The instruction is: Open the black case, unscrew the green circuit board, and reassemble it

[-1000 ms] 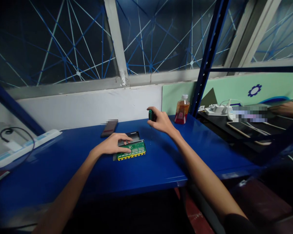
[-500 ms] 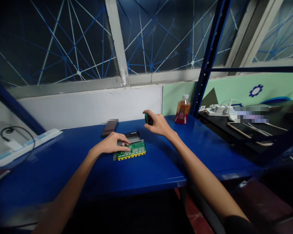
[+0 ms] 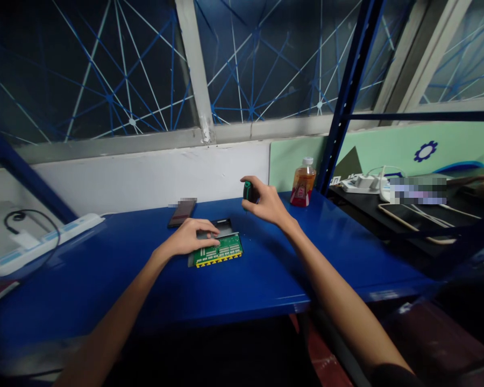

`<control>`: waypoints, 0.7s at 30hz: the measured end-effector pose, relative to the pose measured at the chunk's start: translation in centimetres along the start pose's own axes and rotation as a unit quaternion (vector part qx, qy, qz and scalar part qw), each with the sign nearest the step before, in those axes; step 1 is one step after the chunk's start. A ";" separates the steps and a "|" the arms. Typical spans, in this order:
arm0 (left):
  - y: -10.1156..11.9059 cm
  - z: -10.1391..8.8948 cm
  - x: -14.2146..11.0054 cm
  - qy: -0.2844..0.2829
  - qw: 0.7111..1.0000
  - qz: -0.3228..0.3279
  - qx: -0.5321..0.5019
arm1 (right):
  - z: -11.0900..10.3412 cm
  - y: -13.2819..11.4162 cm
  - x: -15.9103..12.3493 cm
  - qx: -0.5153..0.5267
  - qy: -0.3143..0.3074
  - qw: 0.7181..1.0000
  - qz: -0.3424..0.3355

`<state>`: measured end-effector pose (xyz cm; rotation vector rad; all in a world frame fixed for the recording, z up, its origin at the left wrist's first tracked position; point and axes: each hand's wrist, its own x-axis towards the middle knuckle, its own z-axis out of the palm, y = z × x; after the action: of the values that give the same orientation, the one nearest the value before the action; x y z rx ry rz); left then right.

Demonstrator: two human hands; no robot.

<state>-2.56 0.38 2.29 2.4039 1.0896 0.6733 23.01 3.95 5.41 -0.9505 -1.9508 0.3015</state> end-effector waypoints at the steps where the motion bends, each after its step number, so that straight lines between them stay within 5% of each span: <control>1: 0.1 0.2 0.1 0.014 1.000 0.000 -0.011 | -0.1 -0.1 0.0 0.031 0.005 0.999 0.009; 9: 0.4 2.0 0.6 0.036 0.998 0.001 -0.055 | 0.5 -1.3 -0.2 0.218 0.024 0.974 0.048; 21: 0.6 2.3 0.7 0.048 0.996 0.002 -0.070 | 1.4 -1.6 -0.4 0.227 0.038 0.973 0.036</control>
<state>-0.48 0.16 1.01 2.2759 1.0403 0.8460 21.17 2.77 5.30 -0.7175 -1.6777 0.7081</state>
